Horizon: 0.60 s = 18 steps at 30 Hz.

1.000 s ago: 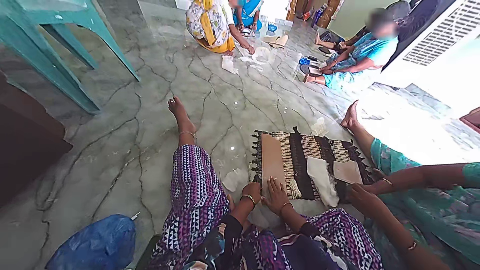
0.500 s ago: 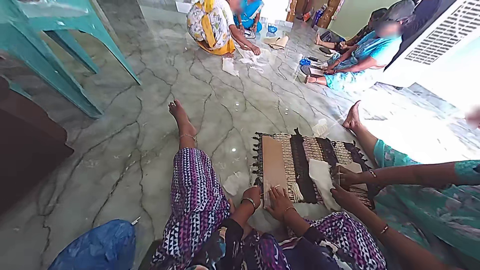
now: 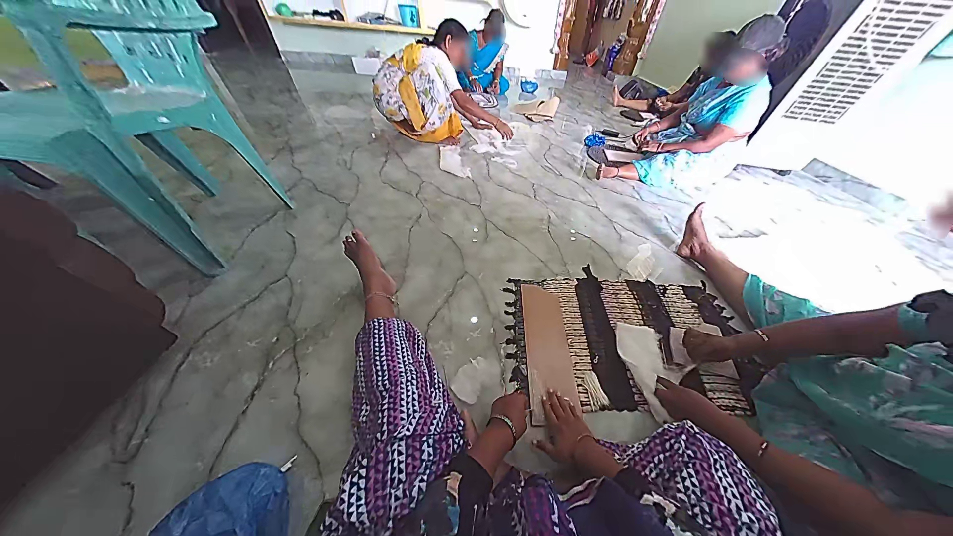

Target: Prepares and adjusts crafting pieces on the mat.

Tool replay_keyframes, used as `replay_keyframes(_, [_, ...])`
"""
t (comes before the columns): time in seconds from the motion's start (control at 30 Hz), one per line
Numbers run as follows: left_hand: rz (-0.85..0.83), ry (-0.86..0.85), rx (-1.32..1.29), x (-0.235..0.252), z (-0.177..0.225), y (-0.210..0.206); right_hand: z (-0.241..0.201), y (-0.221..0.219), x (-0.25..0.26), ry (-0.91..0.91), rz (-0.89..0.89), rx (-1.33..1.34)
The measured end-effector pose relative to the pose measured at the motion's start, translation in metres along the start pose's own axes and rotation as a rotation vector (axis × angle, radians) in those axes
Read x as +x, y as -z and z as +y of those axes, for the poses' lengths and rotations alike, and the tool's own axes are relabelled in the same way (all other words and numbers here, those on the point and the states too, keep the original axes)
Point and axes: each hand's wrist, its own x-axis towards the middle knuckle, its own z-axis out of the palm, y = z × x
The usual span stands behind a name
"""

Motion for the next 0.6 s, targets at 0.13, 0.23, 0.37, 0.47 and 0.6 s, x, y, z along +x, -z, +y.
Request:
replay_keyframes(0.13, [-0.014, -0.067, 0.111, 0.010, -0.005, -0.014, -0.005, 0.013, -0.024, -0.012, -0.021, 0.202])
replay_keyframes(0.23, [0.006, -0.099, 0.139, 0.014, -0.006, -0.017, 0.033, -0.045, 0.061, -0.041, 0.068, 0.096])
replay_keyframes(0.37, [0.044, -0.110, 0.158, 0.003, -0.011, -0.014, 0.069, -0.086, 0.128, -0.024, 0.200, 0.038])
replay_keyframes(0.47, [0.069, -0.114, 0.103, -0.003, -0.016, -0.007, 0.064, -0.073, 0.122, 0.004, 0.193, -0.001])
replay_keyframes(0.6, [0.046, -0.089, 0.159, -0.003, -0.023, -0.001, 0.079, -0.069, 0.110, -0.109, 0.145, 0.086])
